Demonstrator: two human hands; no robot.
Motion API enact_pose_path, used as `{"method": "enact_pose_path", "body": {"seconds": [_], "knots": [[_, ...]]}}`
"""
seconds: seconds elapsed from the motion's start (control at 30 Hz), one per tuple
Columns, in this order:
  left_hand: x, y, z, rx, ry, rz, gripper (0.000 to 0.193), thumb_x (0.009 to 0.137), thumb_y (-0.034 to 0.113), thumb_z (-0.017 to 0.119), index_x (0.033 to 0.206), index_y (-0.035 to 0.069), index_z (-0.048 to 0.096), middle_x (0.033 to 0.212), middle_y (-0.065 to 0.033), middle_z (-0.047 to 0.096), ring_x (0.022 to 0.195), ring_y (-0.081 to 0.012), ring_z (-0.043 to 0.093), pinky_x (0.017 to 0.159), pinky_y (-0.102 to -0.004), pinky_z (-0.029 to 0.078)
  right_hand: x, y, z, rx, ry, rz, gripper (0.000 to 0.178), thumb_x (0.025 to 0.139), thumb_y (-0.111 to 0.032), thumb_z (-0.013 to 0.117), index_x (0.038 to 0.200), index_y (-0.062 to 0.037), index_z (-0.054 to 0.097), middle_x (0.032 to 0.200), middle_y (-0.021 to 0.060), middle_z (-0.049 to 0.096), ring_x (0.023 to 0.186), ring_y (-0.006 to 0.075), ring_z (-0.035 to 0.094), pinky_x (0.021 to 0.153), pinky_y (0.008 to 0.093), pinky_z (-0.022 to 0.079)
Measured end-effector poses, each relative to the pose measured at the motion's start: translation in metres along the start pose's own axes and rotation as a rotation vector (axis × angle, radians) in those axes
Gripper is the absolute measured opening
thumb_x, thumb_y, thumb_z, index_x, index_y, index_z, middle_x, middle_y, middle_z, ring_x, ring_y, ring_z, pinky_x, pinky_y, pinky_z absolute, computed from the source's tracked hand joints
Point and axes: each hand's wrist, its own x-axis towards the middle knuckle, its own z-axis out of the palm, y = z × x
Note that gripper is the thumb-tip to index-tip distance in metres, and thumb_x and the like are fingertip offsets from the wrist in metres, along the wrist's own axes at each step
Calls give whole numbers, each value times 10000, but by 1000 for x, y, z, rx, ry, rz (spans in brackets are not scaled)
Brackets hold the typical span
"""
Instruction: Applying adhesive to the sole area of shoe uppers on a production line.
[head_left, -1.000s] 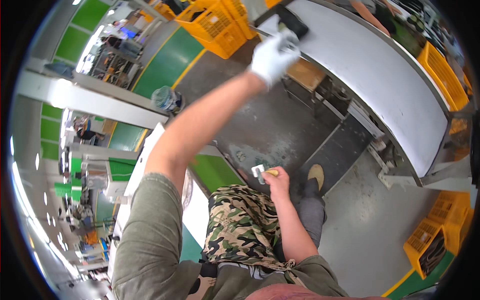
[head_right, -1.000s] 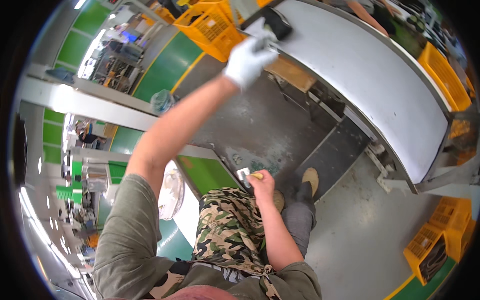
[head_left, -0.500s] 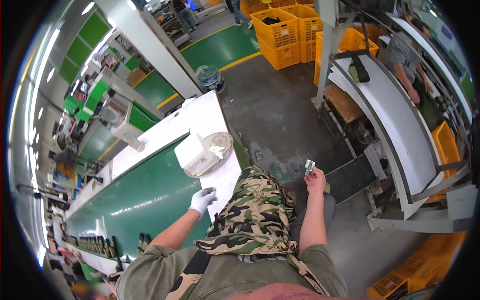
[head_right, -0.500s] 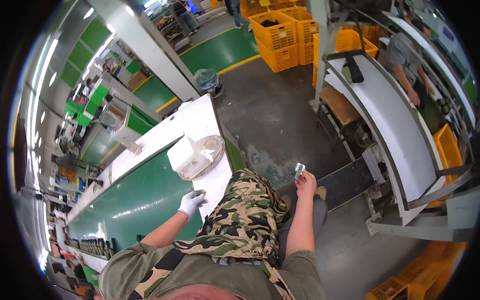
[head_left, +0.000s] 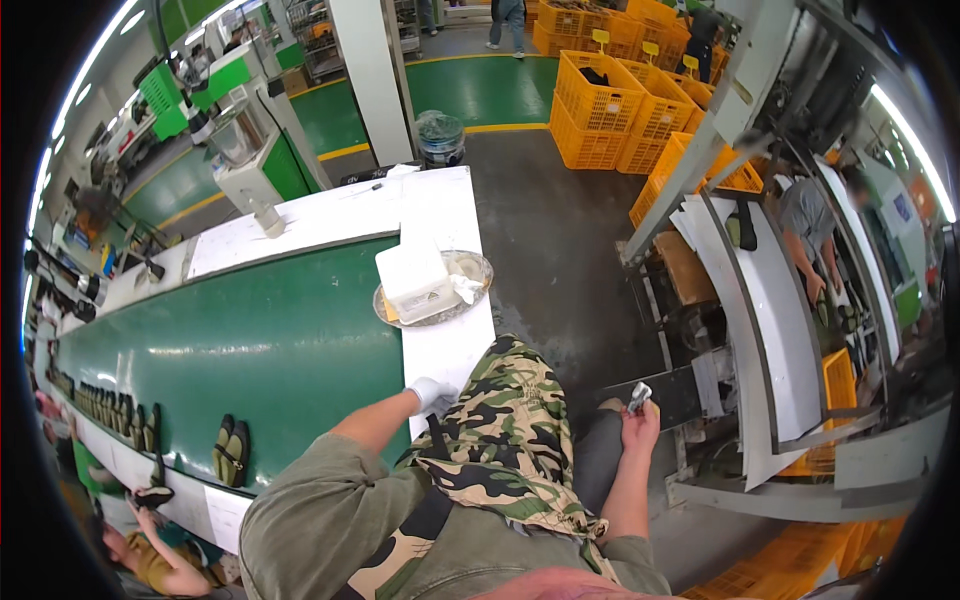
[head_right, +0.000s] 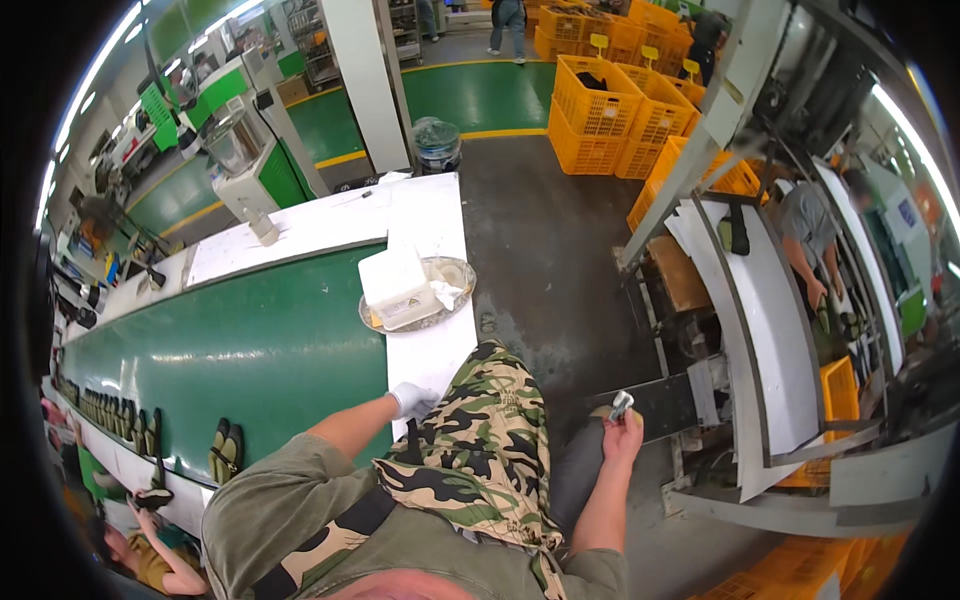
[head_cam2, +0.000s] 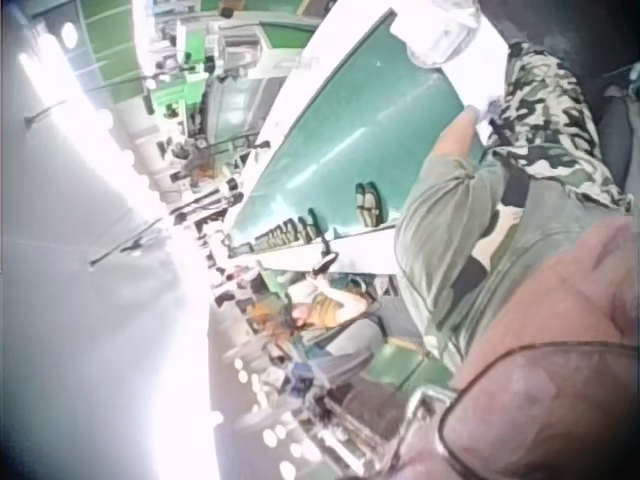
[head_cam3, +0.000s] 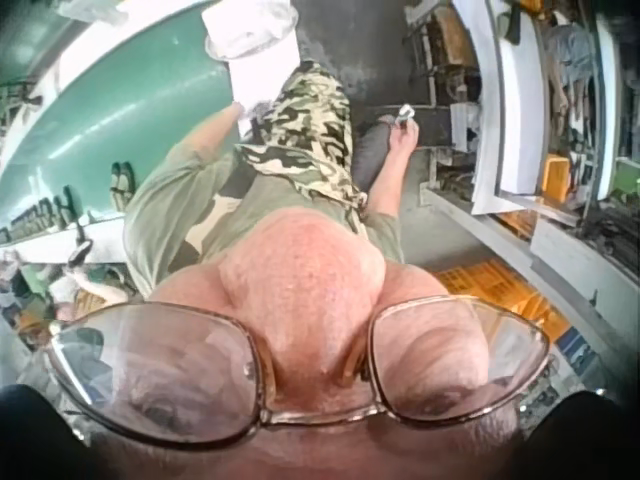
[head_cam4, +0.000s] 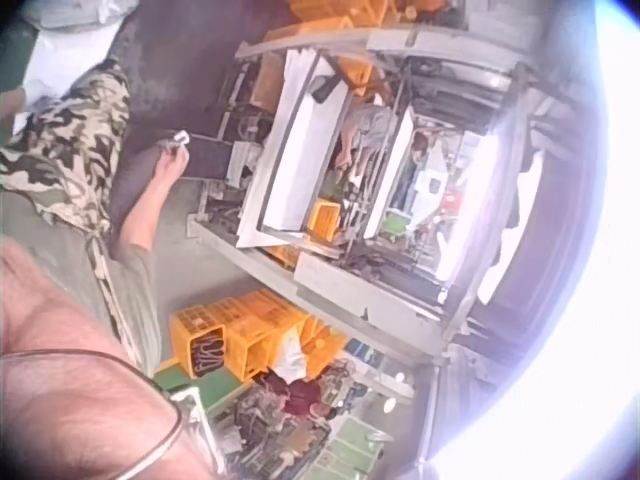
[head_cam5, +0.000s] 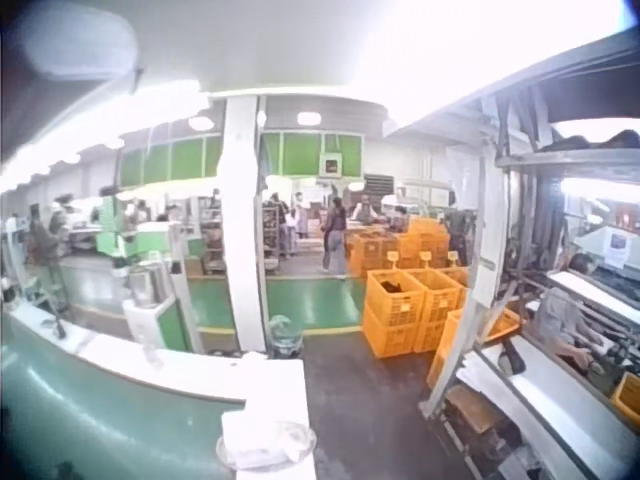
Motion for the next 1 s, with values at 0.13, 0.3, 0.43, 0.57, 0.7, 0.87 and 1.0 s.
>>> {"method": "enact_pose_path", "body": {"seconds": [0.13,0.3,0.43,0.57,0.7,0.87,1.0], "knots": [[7,-1,-11,11,-92,-192,402,853,440,665,925,47,717,910,-158,711,788,-300,663,643,-406,493,-1,-9,1,57,129,-60,103,933,-207,617,970,-111,626,891,59,651,791,234,628,693,425,532],[9,-11,-15,-42,-70,-161,380,856,402,657,951,38,710,968,-154,710,820,-317,666,697,-413,503,18,-3,12,-59,258,-19,137,921,-222,635,977,-99,615,851,76,632,738,229,608,642,421,529],[9,-5,-13,11,-55,-123,390,846,400,673,837,10,687,869,-170,704,739,-333,681,631,-443,523,19,0,14,-89,251,-13,117,918,-233,638,912,-117,622,808,48,626,736,233,608,696,458,521],[17,-10,-11,-28,-70,-128,400,841,403,682,840,2,688,847,-169,701,701,-328,676,614,-443,529,20,1,17,-110,256,-16,85,907,-206,650,900,-128,618,807,46,624,740,231,604,692,460,520],[4,-4,-7,-97,-75,-107,341,861,355,669,771,26,677,752,-119,664,658,-287,633,685,-418,533,17,0,18,-138,251,-18,51,896,-161,650,900,-125,614,821,64,631,731,232,610,667,457,527],[-2,-1,-7,-5,-32,-134,357,852,397,656,771,51,689,767,-117,689,649,-293,660,633,-413,520,8,-4,21,-123,268,-32,111,894,-126,645,964,-80,572,825,94,610,703,240,612,638,436,555],[-14,11,-3,-15,-42,-121,312,849,370,646,773,70,690,747,-85,687,619,-269,655,605,-397,528,1,-9,21,-143,284,-37,71,881,-142,659,920,-110,608,819,73,630,730,237,610,665,442,532]]}}
